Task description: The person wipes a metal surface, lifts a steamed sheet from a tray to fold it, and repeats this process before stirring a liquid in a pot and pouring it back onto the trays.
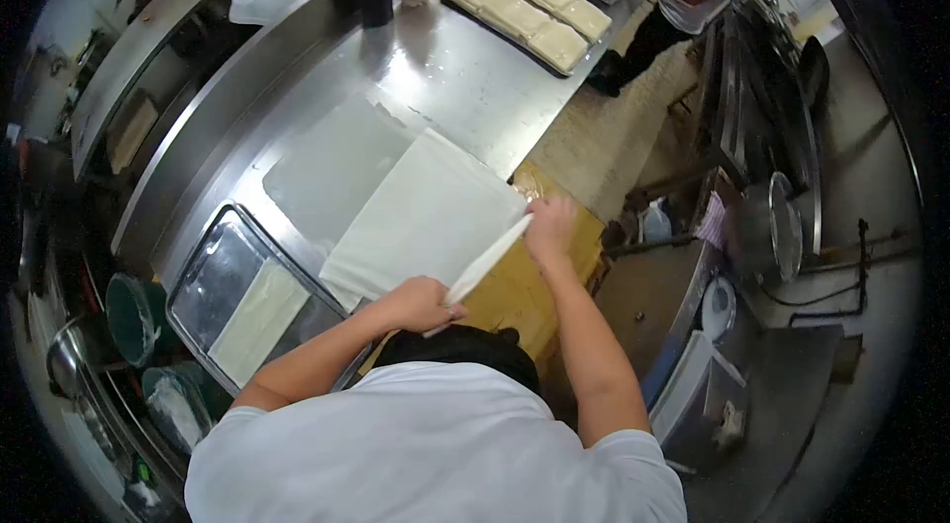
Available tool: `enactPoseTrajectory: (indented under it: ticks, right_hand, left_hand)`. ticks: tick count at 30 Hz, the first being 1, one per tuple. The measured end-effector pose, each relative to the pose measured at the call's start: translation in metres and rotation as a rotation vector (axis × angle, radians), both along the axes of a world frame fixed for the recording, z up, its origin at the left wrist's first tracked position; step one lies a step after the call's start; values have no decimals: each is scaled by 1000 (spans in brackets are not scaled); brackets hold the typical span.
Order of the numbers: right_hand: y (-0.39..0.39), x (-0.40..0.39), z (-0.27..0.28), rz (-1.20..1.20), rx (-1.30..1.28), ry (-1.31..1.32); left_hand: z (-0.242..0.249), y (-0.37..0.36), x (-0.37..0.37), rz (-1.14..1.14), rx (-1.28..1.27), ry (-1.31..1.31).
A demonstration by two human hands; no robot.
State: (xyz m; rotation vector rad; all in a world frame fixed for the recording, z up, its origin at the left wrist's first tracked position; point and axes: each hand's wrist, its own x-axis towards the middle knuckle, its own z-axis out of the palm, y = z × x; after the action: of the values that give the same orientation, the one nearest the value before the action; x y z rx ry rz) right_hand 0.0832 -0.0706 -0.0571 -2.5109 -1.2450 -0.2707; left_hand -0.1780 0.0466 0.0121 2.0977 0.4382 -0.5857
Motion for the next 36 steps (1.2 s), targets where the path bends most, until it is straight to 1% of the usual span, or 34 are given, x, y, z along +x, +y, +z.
enactPoseTrajectory:
  ticks: [2,5,8,11,12,14,18,21,23,25,27,29,30,31,33,34,36]
  right_hand:
    - [-36,12,2,-87,-19,2]
    - [-89,19,6,-206,-42,1]
    - [-139,18,13,-368,-87,22]
    - [-183,13,19,-474,-79,29]
    - [-196,11,20,-518,-79,41]
    - [-223,5,22,-601,-74,67]
    - [-276,-13,29,-686,15,56]
    - [-320,-39,37,-711,120,68]
    - [-347,-72,41,-747,157,86]
    - [-370,-118,30,-758,294,234]
    - [-388,-175,13,-800,330,374]
    - [-405,-223,6,-658,249,723]
    - [-412,-240,9,-617,179,840]
    - [-418,-256,13,-567,111,959]
    - [-433,-275,23,-661,357,863]
    - [-440,-279,33,-699,474,805]
    - [-452,-277,60,-731,604,444]
  left_hand:
    - [-11,-13,21,-125,-180,4]
    - [-31,-48,46,-182,-355,-23]
    - [-23,-79,66,-196,-681,64]
    - [-15,-111,79,-248,-790,136]
    - [-16,-123,82,-253,-787,179]
    - [-21,-145,80,-237,-886,192]
    - [-26,-169,73,-173,-1053,210]
    - [-43,-158,78,-655,-248,4]
    - [-52,-140,79,-820,161,-198]
    - [-3,-136,91,-319,-140,231]
    - [-12,-148,93,-84,-351,8]
    - [-29,-172,97,71,-671,-170]
    - [-23,-198,95,236,-858,-176]
    - [-21,-223,91,208,-1014,-146]
    - [-16,-269,83,168,-1319,-63]
    - [8,-300,76,112,-1273,80]
    - [13,-356,66,-87,-1238,147]
